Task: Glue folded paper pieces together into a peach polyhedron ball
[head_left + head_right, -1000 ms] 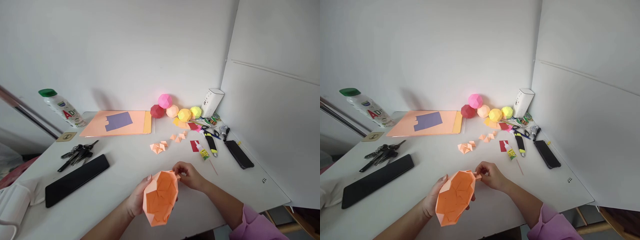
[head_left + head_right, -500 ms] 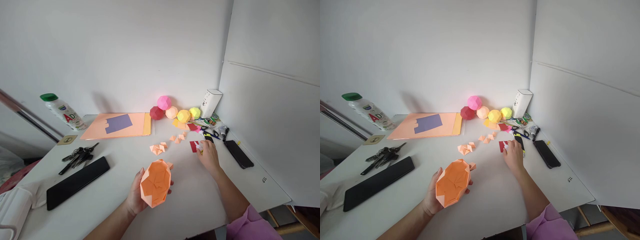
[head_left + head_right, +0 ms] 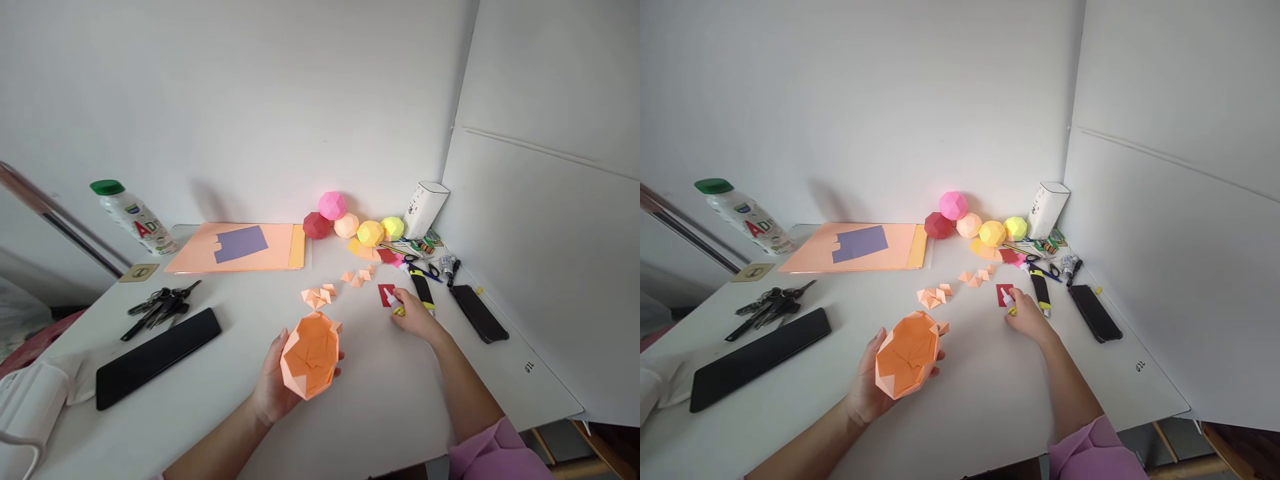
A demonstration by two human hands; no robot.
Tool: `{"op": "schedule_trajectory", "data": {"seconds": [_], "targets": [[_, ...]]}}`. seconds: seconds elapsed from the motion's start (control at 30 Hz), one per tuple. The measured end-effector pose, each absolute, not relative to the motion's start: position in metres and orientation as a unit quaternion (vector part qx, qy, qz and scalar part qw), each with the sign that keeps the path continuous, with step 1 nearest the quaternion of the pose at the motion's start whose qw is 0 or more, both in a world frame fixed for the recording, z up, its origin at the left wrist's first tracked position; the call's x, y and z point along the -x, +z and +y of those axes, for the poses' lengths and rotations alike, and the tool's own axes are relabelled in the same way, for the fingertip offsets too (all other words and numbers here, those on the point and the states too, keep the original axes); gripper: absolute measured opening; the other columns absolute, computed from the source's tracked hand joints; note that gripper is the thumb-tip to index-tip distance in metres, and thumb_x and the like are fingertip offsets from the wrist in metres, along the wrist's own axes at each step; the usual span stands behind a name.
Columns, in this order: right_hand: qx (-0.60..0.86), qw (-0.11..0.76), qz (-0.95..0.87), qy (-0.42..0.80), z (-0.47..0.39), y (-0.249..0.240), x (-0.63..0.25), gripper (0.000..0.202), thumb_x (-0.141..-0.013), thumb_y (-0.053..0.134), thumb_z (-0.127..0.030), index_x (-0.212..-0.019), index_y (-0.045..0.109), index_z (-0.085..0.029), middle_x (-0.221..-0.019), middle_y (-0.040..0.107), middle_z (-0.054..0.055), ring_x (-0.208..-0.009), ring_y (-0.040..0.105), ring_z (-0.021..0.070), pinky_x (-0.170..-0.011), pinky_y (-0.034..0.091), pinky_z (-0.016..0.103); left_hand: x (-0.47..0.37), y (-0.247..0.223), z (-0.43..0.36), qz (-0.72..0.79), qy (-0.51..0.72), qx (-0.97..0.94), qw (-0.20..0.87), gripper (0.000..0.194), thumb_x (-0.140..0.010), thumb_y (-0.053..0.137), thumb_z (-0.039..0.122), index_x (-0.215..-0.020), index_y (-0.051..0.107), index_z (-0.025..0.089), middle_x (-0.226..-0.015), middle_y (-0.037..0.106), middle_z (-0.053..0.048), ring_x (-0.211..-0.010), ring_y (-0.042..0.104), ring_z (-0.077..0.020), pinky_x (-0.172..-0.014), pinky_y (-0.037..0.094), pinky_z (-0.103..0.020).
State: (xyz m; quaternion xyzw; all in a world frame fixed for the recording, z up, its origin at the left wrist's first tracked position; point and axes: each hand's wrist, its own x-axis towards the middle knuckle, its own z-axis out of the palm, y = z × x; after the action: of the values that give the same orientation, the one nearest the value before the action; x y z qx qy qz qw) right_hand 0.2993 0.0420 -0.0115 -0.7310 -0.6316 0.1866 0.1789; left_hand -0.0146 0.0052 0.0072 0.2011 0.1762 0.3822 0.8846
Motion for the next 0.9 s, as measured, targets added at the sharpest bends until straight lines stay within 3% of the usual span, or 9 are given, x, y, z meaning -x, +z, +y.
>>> {"op": "schedule_trajectory", "data": {"seconds": [0.1, 0.3, 0.4, 0.5, 0.6, 0.7, 0.8, 0.9], "targets": [[0.724, 0.176, -0.639, 0.191, 0.038, -0.01, -0.299, 0.067, -0.066, 0.065, -0.014, -0.129, 0.045, -0.015, -0.125, 0.056, 0.015, -0.115, 0.055, 0.0271, -0.091, 0.044, 0.035, 0.015, 0.005, 0.006, 0.159, 0.382, -0.2, 0.888, 0.054, -0.084, 0.045, 0.057, -0.118, 0.063, 0.019, -0.131, 0.056, -0.013, -0.098, 0.062, -0.0332, -0.081, 0.048, -0.045], [0.726, 0.203, -0.633, 0.173, 0.039, -0.003, -0.29, 0.03, -0.061, 0.059, -0.007, -0.09, 0.064, -0.014, -0.103, 0.063, 0.013, -0.102, 0.058, 0.0299, -0.087, 0.044, 0.037, 0.017, 0.002, 0.006, 0.122, 0.373, -0.209, 0.896, 0.057, -0.082, 0.048, 0.06, -0.119, 0.063, 0.018, -0.137, 0.052, -0.012, -0.099, 0.061, -0.033, -0.081, 0.049, -0.045], [0.736, 0.243, -0.612, 0.161, 0.037, 0.008, -0.283, 0.035, -0.065, 0.058, -0.01, -0.099, 0.064, -0.015, -0.1, 0.065, 0.012, -0.094, 0.06, 0.0294, -0.082, 0.046, 0.04, 0.018, 0.002, 0.006, 0.106, 0.372, -0.21, 0.898, 0.059, -0.082, 0.047, 0.06, -0.121, 0.062, 0.019, -0.14, 0.049, -0.012, -0.099, 0.061, -0.0326, -0.08, 0.049, -0.044], [0.715, 0.297, -0.61, 0.17, 0.029, 0.025, -0.275, 0.041, -0.075, 0.058, -0.021, -0.116, 0.058, -0.021, -0.111, 0.064, 0.009, -0.096, 0.06, 0.0255, -0.08, 0.048, 0.036, 0.018, 0.002, 0.006, 0.099, 0.365, -0.21, 0.901, 0.061, -0.08, 0.048, 0.061, -0.122, 0.061, 0.019, -0.142, 0.046, -0.013, -0.098, 0.061, -0.0317, -0.079, 0.048, -0.043], [0.597, 0.392, -0.621, 0.322, 0.016, 0.04, -0.265, 0.045, -0.078, 0.063, -0.031, -0.121, 0.054, -0.024, -0.114, 0.061, 0.008, -0.094, 0.06, 0.0218, -0.07, 0.05, 0.03, 0.017, 0.001, 0.006, 0.088, 0.363, -0.2, 0.906, 0.059, -0.079, 0.05, 0.062, -0.12, 0.062, 0.022, -0.142, 0.045, -0.012, -0.096, 0.061, -0.0316, -0.078, 0.047, -0.043], [0.502, 0.43, -0.595, 0.457, 0.005, 0.046, -0.255, 0.04, -0.076, 0.068, -0.034, -0.112, 0.055, -0.024, -0.095, 0.062, 0.005, -0.068, 0.056, 0.0146, -0.055, 0.045, 0.027, 0.017, -0.001, 0.007, 0.079, 0.36, -0.176, 0.913, 0.059, -0.077, 0.052, 0.062, -0.119, 0.063, 0.022, -0.137, 0.051, -0.014, -0.095, 0.062, -0.0321, -0.077, 0.047, -0.042], [0.455, 0.447, -0.559, 0.53, 0.0, 0.046, -0.247, 0.035, -0.075, 0.069, -0.037, -0.105, 0.057, -0.023, -0.08, 0.057, 0.001, -0.05, 0.043, 0.0081, -0.047, 0.038, 0.025, 0.017, -0.003, 0.007, 0.08, 0.36, -0.162, 0.915, 0.062, -0.075, 0.053, 0.063, -0.119, 0.062, 0.02, -0.13, 0.056, -0.016, -0.095, 0.061, -0.0324, -0.076, 0.047, -0.041], [0.455, 0.439, -0.549, 0.546, -0.002, 0.046, -0.245, 0.033, -0.074, 0.07, -0.039, -0.099, 0.057, -0.022, -0.085, 0.056, 0.003, -0.049, 0.039, 0.0065, -0.044, 0.033, 0.023, 0.018, -0.004, 0.007, 0.082, 0.36, -0.159, 0.916, 0.063, -0.075, 0.053, 0.064, -0.12, 0.061, 0.02, -0.125, 0.058, -0.015, -0.095, 0.061, -0.0328, -0.076, 0.046, -0.042]]}}
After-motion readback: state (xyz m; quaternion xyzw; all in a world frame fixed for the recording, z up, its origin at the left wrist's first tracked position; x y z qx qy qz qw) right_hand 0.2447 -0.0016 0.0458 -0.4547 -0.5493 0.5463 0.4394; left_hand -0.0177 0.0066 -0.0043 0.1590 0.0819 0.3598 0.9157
